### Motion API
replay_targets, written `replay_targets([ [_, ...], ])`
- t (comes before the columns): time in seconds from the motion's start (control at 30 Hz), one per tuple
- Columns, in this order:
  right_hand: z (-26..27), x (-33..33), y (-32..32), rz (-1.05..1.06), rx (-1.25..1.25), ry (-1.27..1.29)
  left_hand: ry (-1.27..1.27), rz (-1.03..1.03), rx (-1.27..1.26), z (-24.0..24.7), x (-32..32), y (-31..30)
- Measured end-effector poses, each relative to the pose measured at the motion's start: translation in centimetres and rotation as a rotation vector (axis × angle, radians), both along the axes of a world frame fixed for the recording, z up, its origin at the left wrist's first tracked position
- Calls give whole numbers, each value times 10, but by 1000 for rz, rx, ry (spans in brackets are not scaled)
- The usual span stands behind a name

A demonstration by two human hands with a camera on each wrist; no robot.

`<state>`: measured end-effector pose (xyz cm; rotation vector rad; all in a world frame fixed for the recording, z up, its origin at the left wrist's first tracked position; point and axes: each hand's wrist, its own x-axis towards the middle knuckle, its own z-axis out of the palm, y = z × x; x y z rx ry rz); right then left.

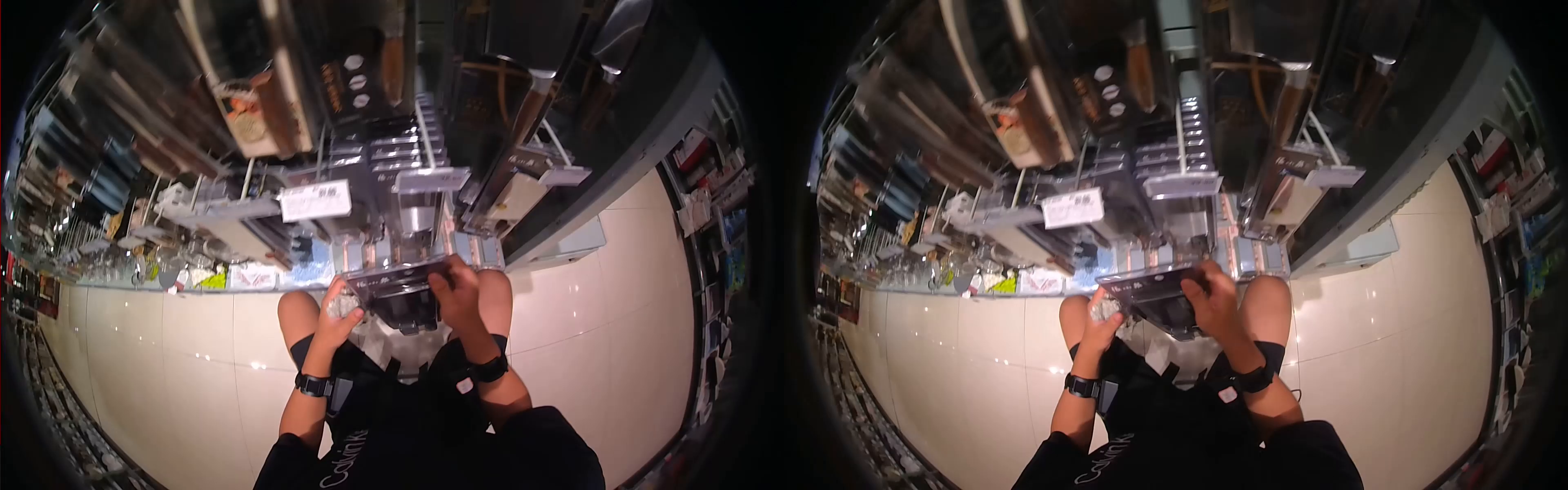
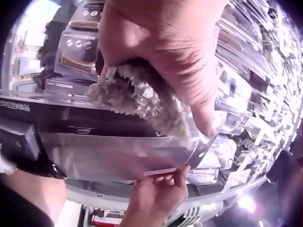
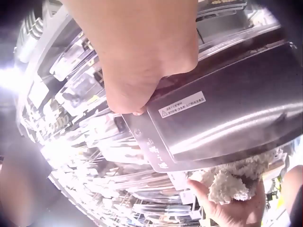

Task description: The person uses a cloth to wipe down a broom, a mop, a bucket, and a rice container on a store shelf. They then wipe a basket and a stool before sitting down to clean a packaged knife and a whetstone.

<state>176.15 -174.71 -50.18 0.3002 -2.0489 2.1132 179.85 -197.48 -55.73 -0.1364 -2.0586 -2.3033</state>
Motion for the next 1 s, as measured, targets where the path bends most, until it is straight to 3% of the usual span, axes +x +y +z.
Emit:
replay_targets([
  [0.03, 15, 5, -3, 49, -17, -30, 62, -40, 81, 0, 7, -6],
  [0.07, 22, 10, -15, 83, -305, -65, 160, -85, -136, 27, 16, -2],
  [0.1, 48, 14, -21, 223, -368, -9, 34, -51, -317, 10, 29, -6],
  [0.17, 41, 28, -30, -46, 54, 65, -189, -32, -357, 35, 33, 3],
  [0.2, 44, 23, -31, 60, -35, 235, -129, -124, 357, 68, 40, 26],
  [0.23, 48, 23, -10, 9, -8, 252, -68, -105, 437, 97, 49, 42],
  [0.3, 46, 28, -21, 96, 33, 90, 161, -44, -14, 56, 58, 14],
  [0.33, 55, 32, -24, 51, -4, 258, 198, -8, -195, 51, 60, 6],
  [0.4, 106, 52, 6, -78, -35, 545, 161, -16, -20, 67, 60, 17],
  [0.43, 133, 65, 19, -80, -70, 704, 77, -16, 98, 61, 62, 15],
  [0.47, 161, 73, 30, -8, -88, 993, 160, -15, 39, 57, 58, 13],
  [0.5, 195, 102, 24, -209, 0, 1025, 176, -8, 23, 57, 58, 10],
  [0.53, 220, 117, 42, -223, 142, 1130, 173, -6, -40, 63, 60, 8],
  [0.63, 202, 125, 41, -217, 112, 1066, 157, 5, -90, 63, 59, 10],
  [0.7, 194, 123, 42, -218, 92, 1039, 214, 24, 74, 70, 51, 17],
  [0.73, 190, 120, 42, -211, 86, 1024, 160, -16, 20, 72, 48, 12],
  [0.77, 185, 115, 36, -184, 62, 999, 163, 40, 37, 55, 40, 8],
  [0.8, 180, 113, 37, -150, 66, 955, 12, 206, 217, 71, 43, 25],
  [0.9, 156, 108, 40, -57, 72, 792, 25, -68, 333, 63, 22, 15],
  [1.0, 135, 82, 35, -30, 15, 728, 6, -63, 354, 58, 6, 12],
])
